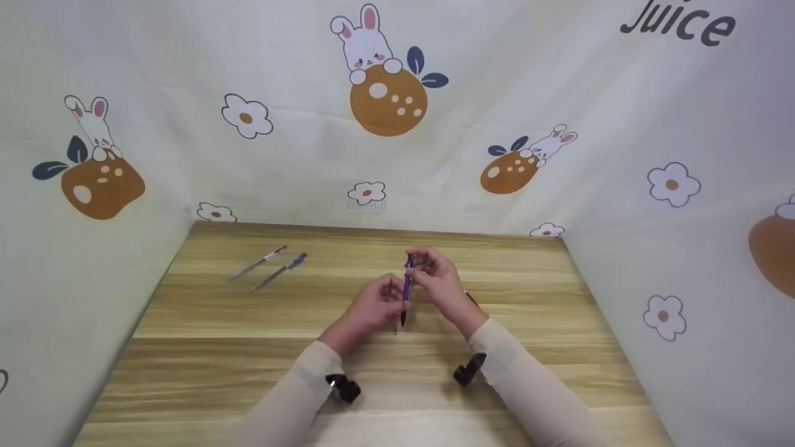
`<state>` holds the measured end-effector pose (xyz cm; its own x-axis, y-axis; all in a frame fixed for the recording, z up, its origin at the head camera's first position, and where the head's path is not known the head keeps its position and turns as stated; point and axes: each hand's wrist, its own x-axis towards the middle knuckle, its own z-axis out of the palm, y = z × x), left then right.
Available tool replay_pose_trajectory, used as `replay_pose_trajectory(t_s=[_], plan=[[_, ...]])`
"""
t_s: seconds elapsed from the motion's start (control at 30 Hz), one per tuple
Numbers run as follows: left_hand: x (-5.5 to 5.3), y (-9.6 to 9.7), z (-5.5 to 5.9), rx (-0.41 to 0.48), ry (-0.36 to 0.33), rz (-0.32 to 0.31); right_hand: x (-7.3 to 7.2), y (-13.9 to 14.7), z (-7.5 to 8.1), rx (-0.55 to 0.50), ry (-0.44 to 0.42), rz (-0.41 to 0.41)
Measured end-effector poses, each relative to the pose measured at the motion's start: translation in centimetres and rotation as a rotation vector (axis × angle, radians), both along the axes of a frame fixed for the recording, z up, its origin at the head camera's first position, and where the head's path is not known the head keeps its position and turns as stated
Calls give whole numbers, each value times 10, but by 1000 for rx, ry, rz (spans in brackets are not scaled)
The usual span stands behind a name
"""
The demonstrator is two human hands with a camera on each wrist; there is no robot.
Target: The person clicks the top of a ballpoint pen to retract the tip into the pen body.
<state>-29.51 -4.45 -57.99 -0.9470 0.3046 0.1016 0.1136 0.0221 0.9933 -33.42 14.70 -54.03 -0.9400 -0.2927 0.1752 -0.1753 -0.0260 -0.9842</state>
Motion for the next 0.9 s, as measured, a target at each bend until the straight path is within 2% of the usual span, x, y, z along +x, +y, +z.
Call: replay_pose_trajectory(t_s=[0.27,0.57,0.9], plan=[[-3,-14,4,-80,-37,18,-3,-12,-6,-54,-50,-53],[-6,-35,11,-202,-8,73,-10,-36,-17,-133,-129,-149],[-10,-58,12,-313,-4,127,-16,-61,-25,-203,-209,-156]])
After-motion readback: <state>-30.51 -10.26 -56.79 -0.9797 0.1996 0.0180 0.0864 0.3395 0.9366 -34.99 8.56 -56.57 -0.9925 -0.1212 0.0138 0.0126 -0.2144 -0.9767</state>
